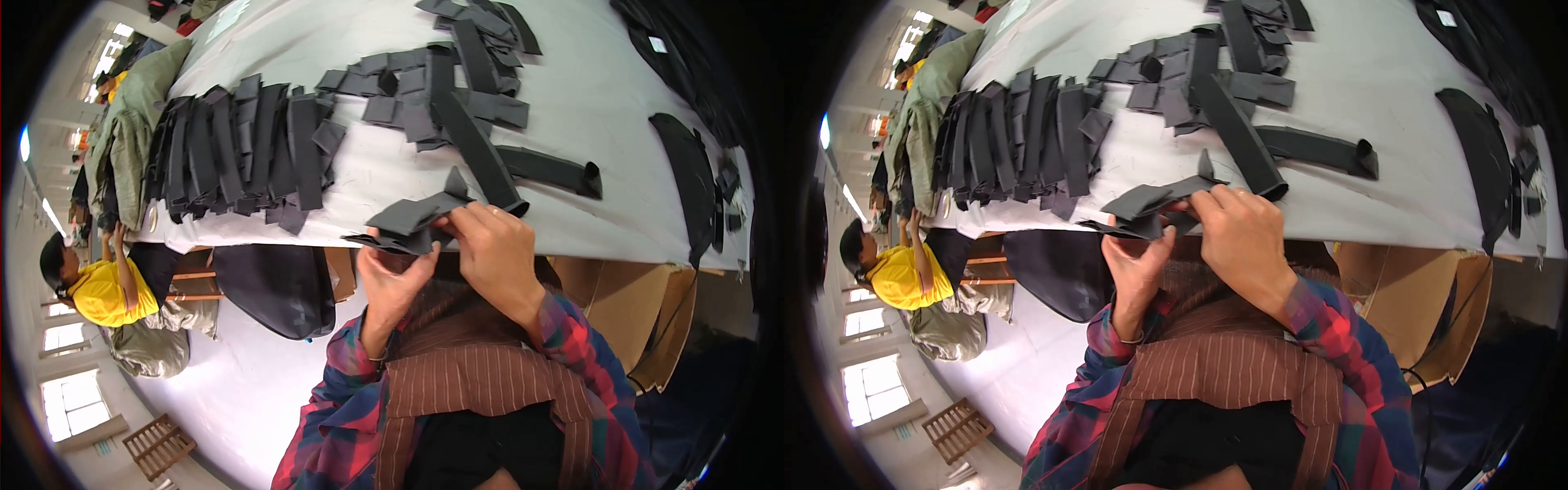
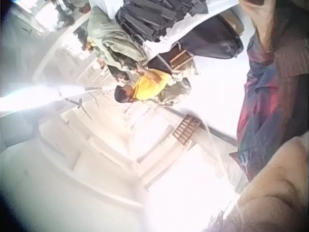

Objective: Using small snips to trim or mark black fabric components in a factory setting.

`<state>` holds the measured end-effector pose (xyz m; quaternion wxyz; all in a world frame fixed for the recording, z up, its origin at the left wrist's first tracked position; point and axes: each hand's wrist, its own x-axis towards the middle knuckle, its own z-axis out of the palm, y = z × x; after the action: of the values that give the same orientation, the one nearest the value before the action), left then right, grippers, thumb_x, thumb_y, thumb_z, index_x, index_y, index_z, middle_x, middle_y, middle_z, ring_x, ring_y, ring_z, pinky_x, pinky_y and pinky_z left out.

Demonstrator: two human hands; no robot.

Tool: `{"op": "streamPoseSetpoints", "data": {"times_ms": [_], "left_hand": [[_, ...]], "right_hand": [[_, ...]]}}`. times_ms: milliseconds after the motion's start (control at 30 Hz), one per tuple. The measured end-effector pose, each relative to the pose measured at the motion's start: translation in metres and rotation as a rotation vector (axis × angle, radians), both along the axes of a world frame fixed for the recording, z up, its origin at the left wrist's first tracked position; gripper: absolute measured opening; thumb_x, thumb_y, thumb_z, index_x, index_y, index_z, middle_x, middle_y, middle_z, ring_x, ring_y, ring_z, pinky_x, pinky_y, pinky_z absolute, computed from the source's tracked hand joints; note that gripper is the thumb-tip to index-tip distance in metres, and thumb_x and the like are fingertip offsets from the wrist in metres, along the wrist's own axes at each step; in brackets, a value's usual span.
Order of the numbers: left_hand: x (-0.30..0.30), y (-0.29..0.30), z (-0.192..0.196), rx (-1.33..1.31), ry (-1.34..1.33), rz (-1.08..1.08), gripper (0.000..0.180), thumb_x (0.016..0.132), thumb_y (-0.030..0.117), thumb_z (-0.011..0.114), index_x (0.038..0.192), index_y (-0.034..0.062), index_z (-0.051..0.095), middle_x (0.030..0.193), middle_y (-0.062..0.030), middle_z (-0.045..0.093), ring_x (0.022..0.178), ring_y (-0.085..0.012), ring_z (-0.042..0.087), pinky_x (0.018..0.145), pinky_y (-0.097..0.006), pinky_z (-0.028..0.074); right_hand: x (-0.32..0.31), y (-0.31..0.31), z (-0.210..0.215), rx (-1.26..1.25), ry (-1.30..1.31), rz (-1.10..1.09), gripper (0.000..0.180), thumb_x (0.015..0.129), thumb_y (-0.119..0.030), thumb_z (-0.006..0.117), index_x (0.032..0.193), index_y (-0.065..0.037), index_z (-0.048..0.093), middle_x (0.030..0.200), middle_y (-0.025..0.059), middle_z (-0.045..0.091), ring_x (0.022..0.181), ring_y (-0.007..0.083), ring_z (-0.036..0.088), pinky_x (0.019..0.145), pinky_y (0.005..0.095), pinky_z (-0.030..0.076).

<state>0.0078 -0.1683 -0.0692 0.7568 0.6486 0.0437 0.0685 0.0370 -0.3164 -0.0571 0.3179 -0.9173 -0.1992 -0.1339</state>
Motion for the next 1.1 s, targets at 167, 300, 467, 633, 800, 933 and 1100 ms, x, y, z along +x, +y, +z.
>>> {"op": "streamPoseSetpoints", "data": {"times_ms": [167, 300, 467, 633, 800, 933, 1100], "left_hand": [[0.002, -0.004, 0.005, -0.102, -0.018, -0.038, 0.040, 0.073, -0.006, 0.071, 0.109, -0.0015, 0.055, 0.102, -0.0049, 0.061, 0.094, -0.0114, 0.057, 0.086, -0.027, 0.047], [0.000, -0.005, 0.003, -0.089, -0.049, -0.034, 0.040, 0.074, -0.005, 0.071, 0.110, -0.0011, 0.055, 0.103, -0.0050, 0.061, 0.095, -0.0108, 0.058, 0.086, -0.027, 0.047], [-0.001, -0.007, 0.005, -0.101, -0.045, -0.038, 0.036, 0.076, -0.002, 0.071, 0.109, -0.0001, 0.057, 0.101, -0.0032, 0.063, 0.092, -0.0092, 0.059, 0.082, -0.025, 0.048], [0.000, -0.006, 0.006, -0.136, -0.057, -0.078, 0.037, 0.078, 0.001, 0.072, 0.112, -0.0004, 0.056, 0.105, -0.0047, 0.064, 0.094, -0.0098, 0.059, 0.084, -0.025, 0.048], [0.013, 0.012, 0.016, -0.283, -0.011, -0.078, 0.033, 0.088, -0.001, 0.059, 0.120, -0.0032, 0.051, 0.114, -0.0132, 0.064, 0.098, -0.0135, 0.061, 0.088, -0.027, 0.048], [0.018, 0.025, 0.017, -0.356, 0.097, -0.044, 0.028, 0.088, 0.001, 0.060, 0.115, -0.0043, 0.051, 0.109, -0.0186, 0.065, 0.093, -0.0176, 0.065, 0.083, -0.030, 0.053], [0.016, 0.021, 0.011, -0.412, 0.169, -0.110, 0.022, 0.089, 0.003, 0.060, 0.106, -0.0019, 0.046, 0.101, -0.0232, 0.066, 0.086, -0.0201, 0.067, 0.076, -0.032, 0.056]], "right_hand": [[-0.001, 0.000, 0.004, 0.039, 0.021, -0.019, 0.006, 0.081, -0.006, 0.060, 0.083, -0.010, 0.063, 0.073, 0.0061, 0.058, 0.070, 0.0275, 0.059, 0.057, 0.0390, 0.044], [-0.001, 0.002, 0.004, -0.008, 0.019, -0.020, 0.003, 0.081, -0.006, 0.060, 0.081, -0.009, 0.061, 0.075, 0.0070, 0.059, 0.070, 0.0284, 0.059, 0.058, 0.0396, 0.044], [-0.004, 0.002, 0.009, -0.012, 0.050, -0.027, 0.002, 0.080, -0.005, 0.059, 0.082, -0.006, 0.060, 0.077, 0.0087, 0.060, 0.074, 0.0308, 0.060, 0.059, 0.0411, 0.044], [-0.004, 0.001, 0.006, -0.025, 0.044, -0.006, 0.006, 0.081, -0.005, 0.059, 0.086, -0.006, 0.062, 0.078, 0.0097, 0.061, 0.074, 0.0312, 0.060, 0.061, 0.0406, 0.046], [-0.003, -0.002, 0.013, 0.132, 0.029, 0.017, 0.007, 0.081, -0.009, 0.062, 0.088, -0.010, 0.065, 0.076, 0.0063, 0.061, 0.070, 0.0278, 0.060, 0.058, 0.0383, 0.045], [0.002, -0.018, 0.011, 0.271, 0.128, 0.004, 0.012, 0.082, -0.010, 0.063, 0.094, -0.009, 0.066, 0.080, 0.0075, 0.063, 0.070, 0.0281, 0.061, 0.060, 0.0349, 0.046], [0.009, -0.024, 0.017, 0.462, 0.115, 0.059, 0.018, 0.081, -0.008, 0.065, 0.098, -0.009, 0.067, 0.078, 0.0073, 0.062, 0.068, 0.0236, 0.058, 0.061, 0.0334, 0.045]]}}
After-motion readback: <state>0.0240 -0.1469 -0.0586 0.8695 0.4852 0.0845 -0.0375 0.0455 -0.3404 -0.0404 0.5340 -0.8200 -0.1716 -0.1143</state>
